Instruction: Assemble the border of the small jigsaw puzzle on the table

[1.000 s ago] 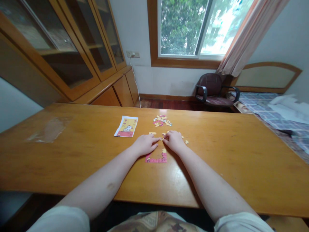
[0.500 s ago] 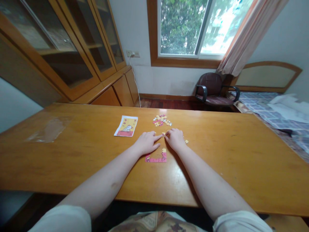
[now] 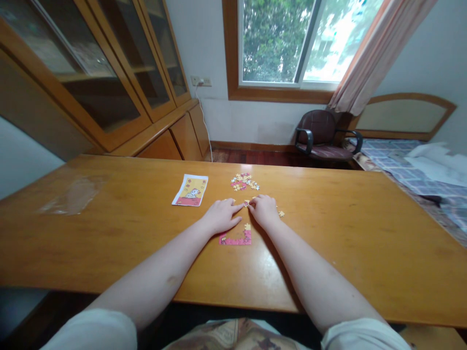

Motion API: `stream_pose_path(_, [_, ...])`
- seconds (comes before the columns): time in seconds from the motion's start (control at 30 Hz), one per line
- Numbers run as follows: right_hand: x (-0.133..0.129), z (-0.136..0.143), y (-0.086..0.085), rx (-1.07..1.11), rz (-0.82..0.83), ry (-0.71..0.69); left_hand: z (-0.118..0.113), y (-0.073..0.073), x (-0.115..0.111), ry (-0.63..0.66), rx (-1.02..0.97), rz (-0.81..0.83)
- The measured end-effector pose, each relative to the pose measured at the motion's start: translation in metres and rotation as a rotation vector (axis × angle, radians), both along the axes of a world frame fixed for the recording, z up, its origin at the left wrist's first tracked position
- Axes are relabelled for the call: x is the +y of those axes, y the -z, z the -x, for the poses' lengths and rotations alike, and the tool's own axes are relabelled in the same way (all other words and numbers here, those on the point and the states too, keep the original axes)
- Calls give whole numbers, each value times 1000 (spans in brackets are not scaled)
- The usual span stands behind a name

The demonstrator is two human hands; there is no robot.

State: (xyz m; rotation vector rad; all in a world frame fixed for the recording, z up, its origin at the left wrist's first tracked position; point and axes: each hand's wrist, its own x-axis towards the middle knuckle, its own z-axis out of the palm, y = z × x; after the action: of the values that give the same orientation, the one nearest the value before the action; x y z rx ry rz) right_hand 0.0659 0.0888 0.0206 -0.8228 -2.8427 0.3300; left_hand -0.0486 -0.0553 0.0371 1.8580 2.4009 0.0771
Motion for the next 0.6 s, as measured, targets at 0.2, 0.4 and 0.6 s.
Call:
stream_pose_path(0.2, [0, 0, 0, -5, 3, 5, 1, 2, 0, 6, 10, -8])
stream_pose_path(0.4, [-1, 0, 1, -7, -4, 7, 1, 5, 1, -2, 20, -16])
stream_pose_path(0.6, [5, -6, -2, 47, -23, 28, 1, 1, -2, -12, 6, -42])
